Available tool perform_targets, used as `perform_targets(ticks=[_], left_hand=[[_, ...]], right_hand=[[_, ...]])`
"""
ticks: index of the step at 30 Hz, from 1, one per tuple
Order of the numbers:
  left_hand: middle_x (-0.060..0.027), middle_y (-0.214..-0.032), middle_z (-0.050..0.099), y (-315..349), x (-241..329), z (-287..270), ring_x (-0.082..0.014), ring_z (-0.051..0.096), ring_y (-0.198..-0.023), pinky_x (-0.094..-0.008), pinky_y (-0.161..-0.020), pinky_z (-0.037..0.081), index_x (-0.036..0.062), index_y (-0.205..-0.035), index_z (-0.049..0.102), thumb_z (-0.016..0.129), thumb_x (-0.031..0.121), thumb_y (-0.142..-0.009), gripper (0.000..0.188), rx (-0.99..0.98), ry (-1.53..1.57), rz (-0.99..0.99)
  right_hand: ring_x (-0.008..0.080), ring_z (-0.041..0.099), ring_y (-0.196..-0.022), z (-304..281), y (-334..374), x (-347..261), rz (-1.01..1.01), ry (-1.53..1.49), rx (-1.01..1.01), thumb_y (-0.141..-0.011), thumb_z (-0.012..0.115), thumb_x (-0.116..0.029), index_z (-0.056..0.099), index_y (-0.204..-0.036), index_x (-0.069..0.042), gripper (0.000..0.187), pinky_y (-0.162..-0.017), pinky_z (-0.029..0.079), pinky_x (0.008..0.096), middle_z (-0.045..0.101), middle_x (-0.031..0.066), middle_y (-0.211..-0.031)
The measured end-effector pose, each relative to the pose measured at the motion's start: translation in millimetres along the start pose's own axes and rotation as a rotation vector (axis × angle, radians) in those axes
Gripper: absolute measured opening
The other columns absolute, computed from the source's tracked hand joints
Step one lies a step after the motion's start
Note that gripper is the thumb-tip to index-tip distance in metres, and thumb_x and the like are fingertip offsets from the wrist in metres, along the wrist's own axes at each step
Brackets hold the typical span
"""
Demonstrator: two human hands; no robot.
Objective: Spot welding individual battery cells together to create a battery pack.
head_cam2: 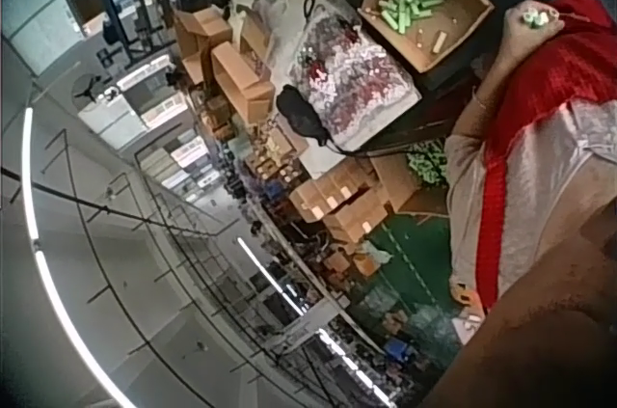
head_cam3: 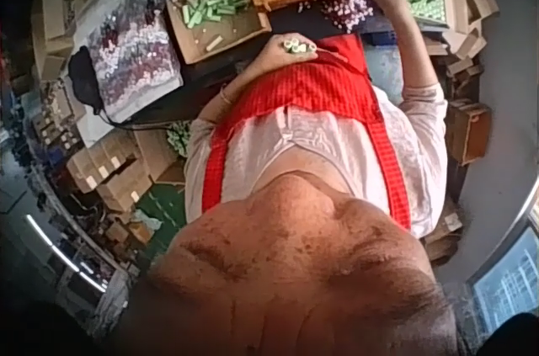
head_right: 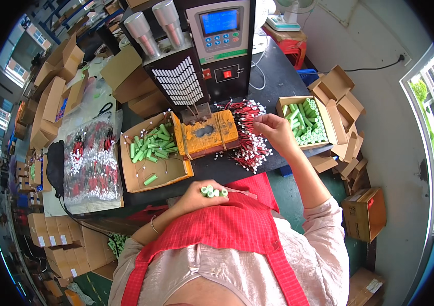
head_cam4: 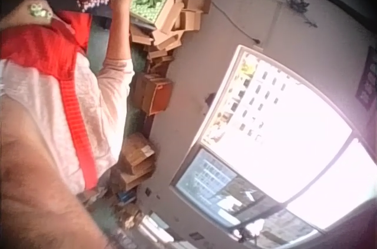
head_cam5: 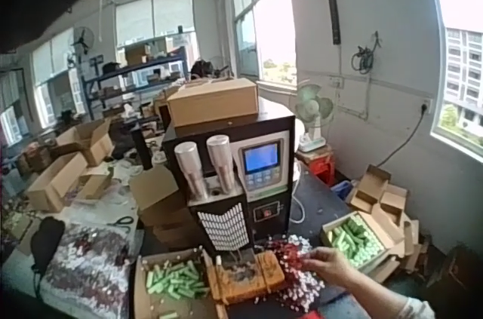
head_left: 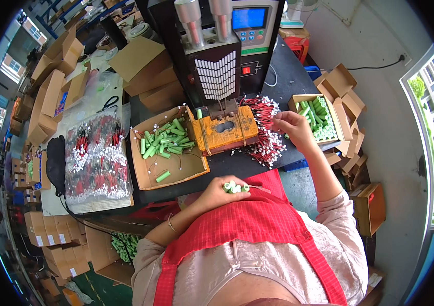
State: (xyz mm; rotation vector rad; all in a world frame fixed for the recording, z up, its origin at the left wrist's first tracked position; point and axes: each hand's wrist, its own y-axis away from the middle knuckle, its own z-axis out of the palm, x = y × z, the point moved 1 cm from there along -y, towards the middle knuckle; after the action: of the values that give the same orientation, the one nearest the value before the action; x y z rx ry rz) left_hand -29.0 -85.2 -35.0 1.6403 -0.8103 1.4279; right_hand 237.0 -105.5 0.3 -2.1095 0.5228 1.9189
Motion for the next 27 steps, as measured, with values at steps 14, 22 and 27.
perform_targets(ticks=[14,22,27], left_hand=[[-0.0094,-0.08,0.061,-72,49,-60,-0.0219,0.061,-0.072,-0.0298,-0.064,0.048,-0.0007,-0.086,0.061,0.074,0.004,-0.066,0.024,0.69,-0.458,0.509],[-0.0122,-0.081,0.06,-78,53,-62,-0.0286,0.061,-0.072,-0.0327,-0.063,0.048,0.0022,-0.09,0.061,0.069,0.005,-0.07,0.022,0.665,-0.464,0.504],[-0.0125,-0.083,0.06,-80,47,-65,-0.0287,0.061,-0.074,-0.0336,-0.064,0.049,0.0023,-0.09,0.061,0.068,0.005,-0.069,0.023,0.661,-0.442,0.495]], right_hand=[[0.0072,0.059,-0.068,76,-9,-24,0.076,-0.072,-0.316,-0.088,0.056,-0.021,0.059,-0.088,0.0,0.021,-0.063,0.05,0.0202,0.062,0.0031,-0.076],[0.0069,0.059,-0.065,80,-18,-27,0.119,-0.041,-0.32,-0.088,0.057,-0.021,0.058,-0.086,0.001,0.021,-0.062,0.05,0.02,0.061,0.0028,-0.074],[0.0077,0.058,-0.064,82,-17,-42,0.192,0.01,-0.334,-0.089,0.054,-0.02,0.059,-0.086,0.003,0.024,-0.06,0.049,0.0219,0.062,0.0047,-0.074]])
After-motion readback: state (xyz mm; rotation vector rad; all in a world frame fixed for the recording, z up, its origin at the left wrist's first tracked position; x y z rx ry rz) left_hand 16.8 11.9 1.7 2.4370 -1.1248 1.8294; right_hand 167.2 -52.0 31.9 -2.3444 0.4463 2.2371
